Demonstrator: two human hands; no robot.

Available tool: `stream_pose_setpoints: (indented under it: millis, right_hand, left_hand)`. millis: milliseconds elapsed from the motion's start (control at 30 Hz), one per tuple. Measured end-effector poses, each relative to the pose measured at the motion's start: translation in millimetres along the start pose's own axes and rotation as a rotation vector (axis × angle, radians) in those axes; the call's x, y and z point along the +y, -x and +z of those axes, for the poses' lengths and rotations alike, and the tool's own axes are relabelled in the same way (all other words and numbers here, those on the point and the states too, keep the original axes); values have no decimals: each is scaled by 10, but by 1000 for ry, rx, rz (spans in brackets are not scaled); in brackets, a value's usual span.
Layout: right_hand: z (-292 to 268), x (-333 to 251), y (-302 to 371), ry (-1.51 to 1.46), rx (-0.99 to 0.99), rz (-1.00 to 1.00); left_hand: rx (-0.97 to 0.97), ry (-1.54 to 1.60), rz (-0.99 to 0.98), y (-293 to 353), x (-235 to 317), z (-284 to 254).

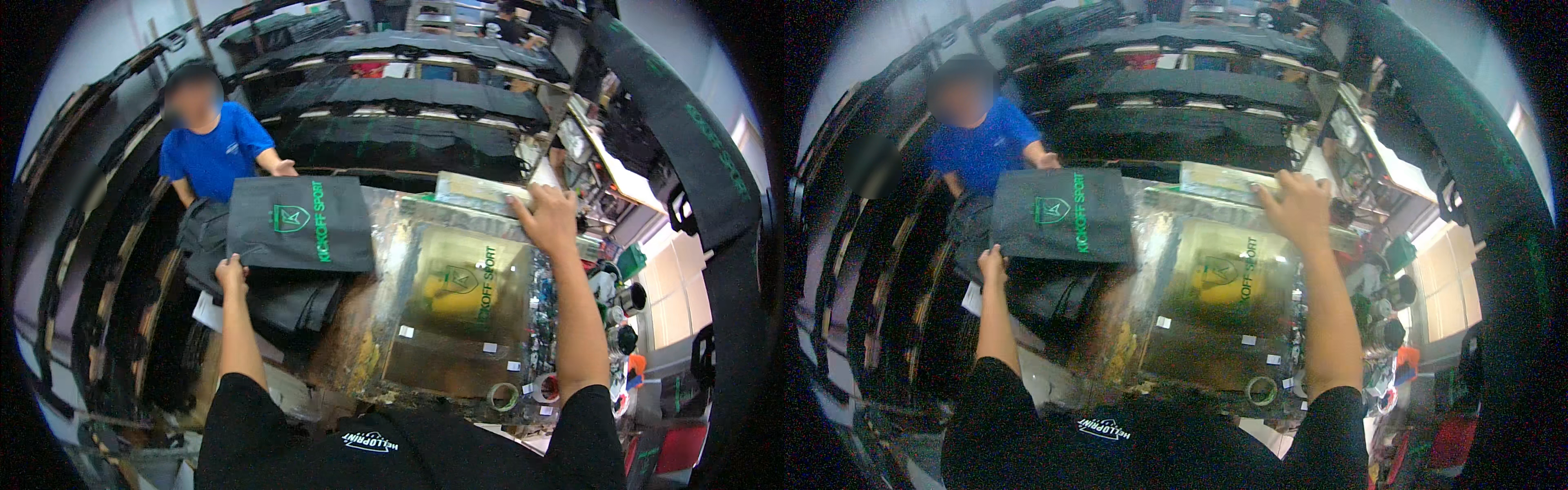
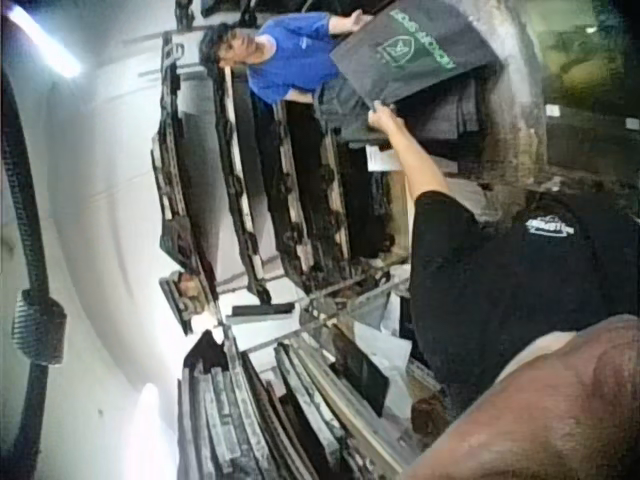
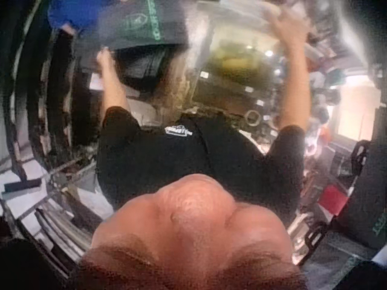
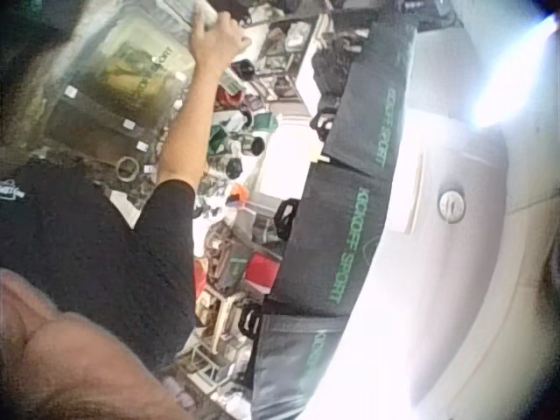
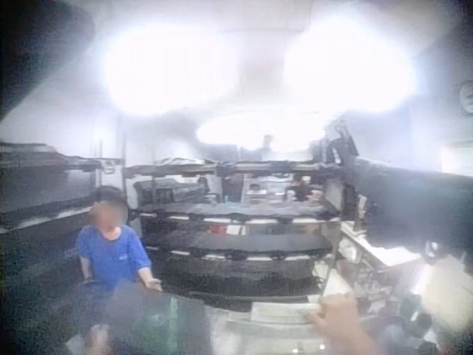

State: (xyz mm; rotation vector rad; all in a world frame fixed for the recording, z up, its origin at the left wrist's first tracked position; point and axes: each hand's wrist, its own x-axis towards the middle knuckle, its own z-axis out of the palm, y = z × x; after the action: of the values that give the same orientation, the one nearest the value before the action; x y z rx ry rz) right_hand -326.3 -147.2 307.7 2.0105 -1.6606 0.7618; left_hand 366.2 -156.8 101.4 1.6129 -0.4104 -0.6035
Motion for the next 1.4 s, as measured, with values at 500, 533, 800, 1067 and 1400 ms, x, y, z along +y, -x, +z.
stream_pose_setpoints:
  millis: [500,533,800,1067,1400]
  right_hand:
    - [51,-34,-70,-22,-50,18]
    - [61,-39,-68,-20,-46,19]
    - [32,0,-100,-23,-63,33]
    - [9,-32,-59,-65,-23,23]
    - [70,76,-44,-8,24,-14]
  left_hand:
    - [-492,-1219,1064,1490,-415,-769]
    - [-473,-1253,1069,1467,-453,-759]
    - [-462,-1282,1028,1282,-671,-668]
    - [-344,-1207,1097,1093,-629,-588]
    - [-577,-993,1272,2092,496,649]
